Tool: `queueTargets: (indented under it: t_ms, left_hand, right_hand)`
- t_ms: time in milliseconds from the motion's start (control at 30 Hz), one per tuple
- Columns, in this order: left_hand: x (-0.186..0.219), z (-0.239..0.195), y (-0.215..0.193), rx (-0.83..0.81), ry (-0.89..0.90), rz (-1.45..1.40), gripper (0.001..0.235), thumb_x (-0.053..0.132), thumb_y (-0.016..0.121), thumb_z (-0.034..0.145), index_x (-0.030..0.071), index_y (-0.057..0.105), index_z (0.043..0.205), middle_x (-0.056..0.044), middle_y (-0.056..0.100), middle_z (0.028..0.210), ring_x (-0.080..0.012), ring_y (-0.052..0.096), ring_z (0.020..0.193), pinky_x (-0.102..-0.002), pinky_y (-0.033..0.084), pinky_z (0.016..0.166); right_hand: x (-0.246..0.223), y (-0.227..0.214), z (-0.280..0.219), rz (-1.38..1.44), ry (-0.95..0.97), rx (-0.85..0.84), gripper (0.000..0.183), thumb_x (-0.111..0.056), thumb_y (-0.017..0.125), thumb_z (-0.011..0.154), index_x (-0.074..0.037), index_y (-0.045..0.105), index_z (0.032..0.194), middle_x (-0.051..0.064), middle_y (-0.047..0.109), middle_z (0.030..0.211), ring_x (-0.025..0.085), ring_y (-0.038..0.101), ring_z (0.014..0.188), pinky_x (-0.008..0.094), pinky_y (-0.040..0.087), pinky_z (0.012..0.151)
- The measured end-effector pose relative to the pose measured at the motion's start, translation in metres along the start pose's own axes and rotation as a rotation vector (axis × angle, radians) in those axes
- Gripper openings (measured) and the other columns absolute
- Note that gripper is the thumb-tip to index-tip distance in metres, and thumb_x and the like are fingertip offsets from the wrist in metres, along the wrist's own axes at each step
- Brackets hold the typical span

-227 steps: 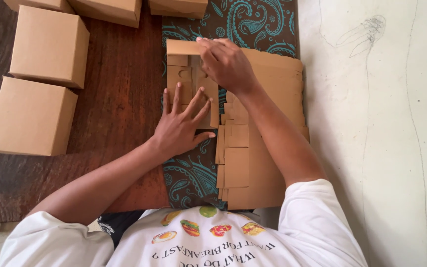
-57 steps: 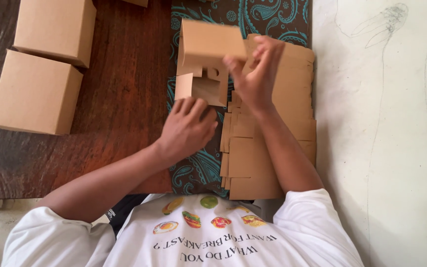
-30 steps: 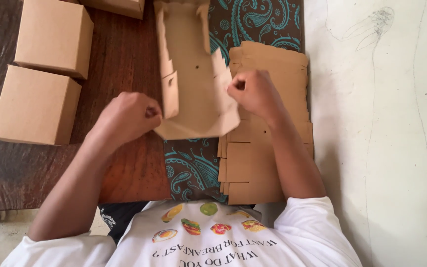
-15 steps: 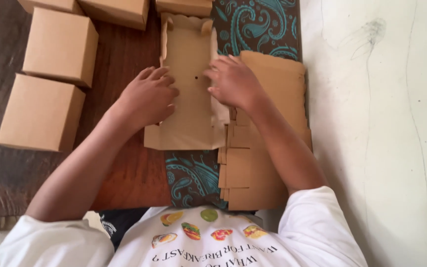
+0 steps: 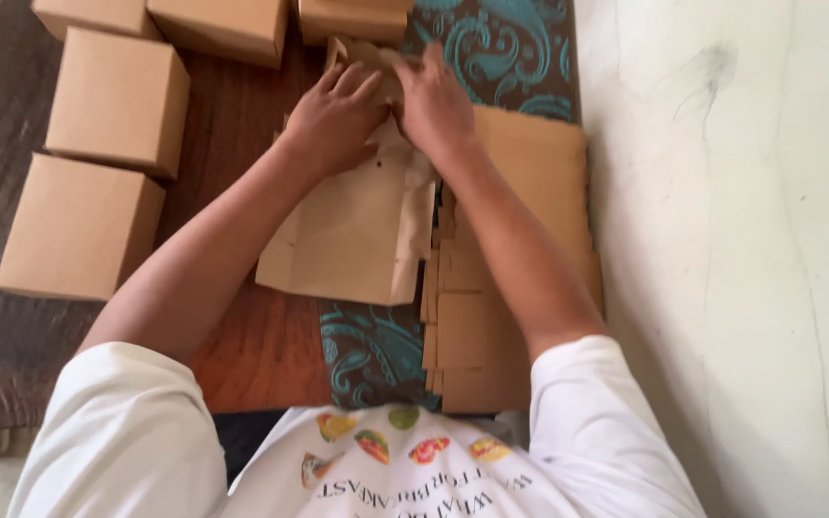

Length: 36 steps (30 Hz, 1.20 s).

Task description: Folding flat cardboard templates into small boxes and stacking them on a table.

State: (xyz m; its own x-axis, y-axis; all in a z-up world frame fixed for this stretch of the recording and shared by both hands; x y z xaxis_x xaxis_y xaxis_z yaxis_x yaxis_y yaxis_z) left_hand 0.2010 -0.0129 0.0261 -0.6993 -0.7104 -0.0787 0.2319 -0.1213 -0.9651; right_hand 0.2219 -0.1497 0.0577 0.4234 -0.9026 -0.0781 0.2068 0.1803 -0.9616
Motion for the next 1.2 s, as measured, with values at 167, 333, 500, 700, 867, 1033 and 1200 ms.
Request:
queueTargets:
  t_ms: [167, 333, 500, 700, 867, 1033, 1200]
  left_hand:
    - [0.005, -0.019, 0.006, -0.047, -0.098, -0.074, 0.070, 0.062, 0.050, 0.098, 0.015, 0.051, 0.150, -0.030, 0.034, 0.161, -0.0477, 0.030, 0.148, -0.058, 0.015, 0.124]
    - [0.011, -0.041, 0.007, 0.028, -0.206, -0.023, 0.072, 0.066, 0.057, 0.094, 0.016, 0.054, 0.145, -0.028, 0.032, 0.163, -0.0538, 0.032, 0.145, -0.061, 0.019, 0.122]
    - [0.003, -0.055, 0.003, 0.131, -0.277, 0.167, 0.067, 0.069, 0.055, 0.099, 0.016, 0.060, 0.139, -0.018, 0.054, 0.144, -0.0366, 0.054, 0.116, -0.048, 0.048, 0.090]
    - [0.021, -0.014, -0.022, -0.263, -0.173, -0.184, 0.032, 0.000, 0.056, 0.090, 0.003, 0.068, 0.119, -0.011, 0.045, 0.146, -0.0377, 0.048, 0.128, -0.050, 0.054, 0.091]
    - [0.050, 0.013, -0.020, -0.423, -0.067, -0.398, 0.054, 0.029, 0.057, 0.092, 0.018, 0.051, 0.144, -0.007, 0.035, 0.158, -0.0417, 0.035, 0.136, -0.063, 0.040, 0.104]
    - [0.059, 0.005, -0.005, -0.220, -0.067, -0.397, 0.052, 0.048, 0.062, 0.091, 0.024, 0.057, 0.136, -0.005, 0.044, 0.145, -0.0412, 0.033, 0.135, -0.071, 0.030, 0.102]
    - [0.050, -0.016, -0.013, 0.151, -0.035, -0.493, 0.043, 0.039, 0.069, 0.094, 0.005, 0.058, 0.118, -0.014, 0.050, 0.124, -0.0339, 0.047, 0.123, -0.050, 0.035, 0.095]
  right_hand:
    - [0.027, 0.018, -0.003, 0.167, 0.058, 0.007, 0.038, -0.019, 0.070, 0.095, 0.006, 0.064, 0.123, 0.020, 0.061, 0.117, 0.037, 0.066, 0.098, 0.045, 0.058, 0.078]
    - [0.028, 0.011, -0.011, 0.374, 0.028, 0.053, 0.037, -0.008, 0.069, 0.093, 0.005, 0.066, 0.127, 0.016, 0.068, 0.115, 0.033, 0.067, 0.099, 0.042, 0.056, 0.084]
    - [0.047, 0.026, -0.018, 0.398, 0.104, -0.008, 0.046, -0.013, 0.074, 0.091, -0.003, 0.063, 0.135, 0.013, 0.058, 0.139, 0.034, 0.055, 0.127, 0.044, 0.045, 0.106]
    - [0.057, 0.031, -0.024, 0.336, 0.077, 0.014, 0.056, -0.020, 0.079, 0.092, 0.001, 0.059, 0.141, 0.013, 0.049, 0.139, 0.036, 0.042, 0.130, 0.050, 0.045, 0.107]
    - [0.057, 0.016, -0.023, 0.437, 0.048, 0.169, 0.041, -0.003, 0.069, 0.091, -0.002, 0.065, 0.132, 0.009, 0.058, 0.132, 0.030, 0.054, 0.126, 0.045, 0.046, 0.108]
    - [0.044, -0.006, -0.019, 0.495, -0.061, 0.268, 0.034, 0.009, 0.052, 0.093, 0.002, 0.070, 0.121, 0.013, 0.065, 0.120, 0.032, 0.064, 0.110, 0.041, 0.054, 0.093]
    - [0.025, -0.019, -0.024, 0.497, -0.203, 0.349, 0.024, 0.009, 0.056, 0.092, 0.005, 0.074, 0.107, 0.012, 0.061, 0.108, 0.027, 0.066, 0.095, 0.035, 0.057, 0.081]
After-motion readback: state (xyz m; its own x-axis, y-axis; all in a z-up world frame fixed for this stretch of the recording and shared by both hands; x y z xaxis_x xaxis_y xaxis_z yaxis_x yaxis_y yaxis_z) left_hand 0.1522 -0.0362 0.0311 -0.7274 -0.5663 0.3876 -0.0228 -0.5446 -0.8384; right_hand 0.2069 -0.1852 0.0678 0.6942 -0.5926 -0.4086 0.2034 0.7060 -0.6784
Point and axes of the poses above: each hand's wrist, its own z-axis towards the middle knuckle, its own y-axis out of the palm, x = y × z, the point moved 5 cm from there along z, towards the middle knuckle
